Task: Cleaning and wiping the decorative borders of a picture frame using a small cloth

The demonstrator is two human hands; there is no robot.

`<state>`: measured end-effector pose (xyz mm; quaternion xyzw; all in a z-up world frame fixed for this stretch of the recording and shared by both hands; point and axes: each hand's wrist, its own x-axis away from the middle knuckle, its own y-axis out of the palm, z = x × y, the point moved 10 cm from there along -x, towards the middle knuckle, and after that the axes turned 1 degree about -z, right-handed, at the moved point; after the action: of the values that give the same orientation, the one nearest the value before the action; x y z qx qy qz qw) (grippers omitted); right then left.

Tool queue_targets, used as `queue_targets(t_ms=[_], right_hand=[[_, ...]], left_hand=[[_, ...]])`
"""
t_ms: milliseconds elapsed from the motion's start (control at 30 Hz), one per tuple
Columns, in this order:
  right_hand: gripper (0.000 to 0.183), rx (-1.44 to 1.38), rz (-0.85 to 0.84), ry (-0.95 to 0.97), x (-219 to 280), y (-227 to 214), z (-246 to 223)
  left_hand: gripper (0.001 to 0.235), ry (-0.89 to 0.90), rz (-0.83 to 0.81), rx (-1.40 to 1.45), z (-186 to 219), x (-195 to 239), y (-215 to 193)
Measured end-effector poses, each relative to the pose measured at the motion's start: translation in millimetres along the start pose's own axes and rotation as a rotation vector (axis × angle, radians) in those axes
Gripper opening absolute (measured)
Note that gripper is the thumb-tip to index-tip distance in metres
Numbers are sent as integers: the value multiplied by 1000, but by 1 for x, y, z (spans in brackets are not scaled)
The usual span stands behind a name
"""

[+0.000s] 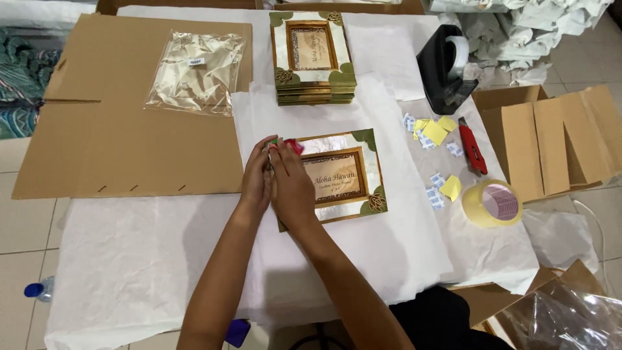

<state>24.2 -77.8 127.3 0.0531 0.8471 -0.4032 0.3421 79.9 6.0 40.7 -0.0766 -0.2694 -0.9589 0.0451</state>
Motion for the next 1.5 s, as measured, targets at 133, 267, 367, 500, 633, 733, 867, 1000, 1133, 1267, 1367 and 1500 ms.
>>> queue_targets(t_ms=[133,267,367,500,633,733,867,1000,1133,1267,1367,1500], right_hand=[[40,51,0,-15,13,6,-4],[38,94,-30,-53,30,8,-8],[37,115,-36,-64,48,5,-12],[36,104,-25,-89,58,5,-12],[39,-50,-22,30,19,-22,-17],[37,21,102,-1,7,-13,-4],[35,79,67,-15,18,7,-3],[32,82,28,5,42,23,0],[27,53,22,61,39,16,3],[24,78,110,47,26,5,4],[21,95,104,22,30,13,2],[17,168,118,4,36,6,-13]], left_hand=[[38,-16,7,87,-1,1,5],[37,84,18,83,4,3,3],[36,103,27,51,10,12,5],[40,82,23,7,8,9,6],[37,16,25,45,-21,-16,-18],[41,-2,8,61,-19,-18,-18],[41,-20,11,41,-12,-9,-10],[37,-30,38,53,-10,-4,-7],[37,-57,42,43,-14,-3,-9],[38,-92,3,171,-21,-11,-8],[32,-136,42,247,-41,-16,-25],[28,-170,49,243,-40,-17,-24]])
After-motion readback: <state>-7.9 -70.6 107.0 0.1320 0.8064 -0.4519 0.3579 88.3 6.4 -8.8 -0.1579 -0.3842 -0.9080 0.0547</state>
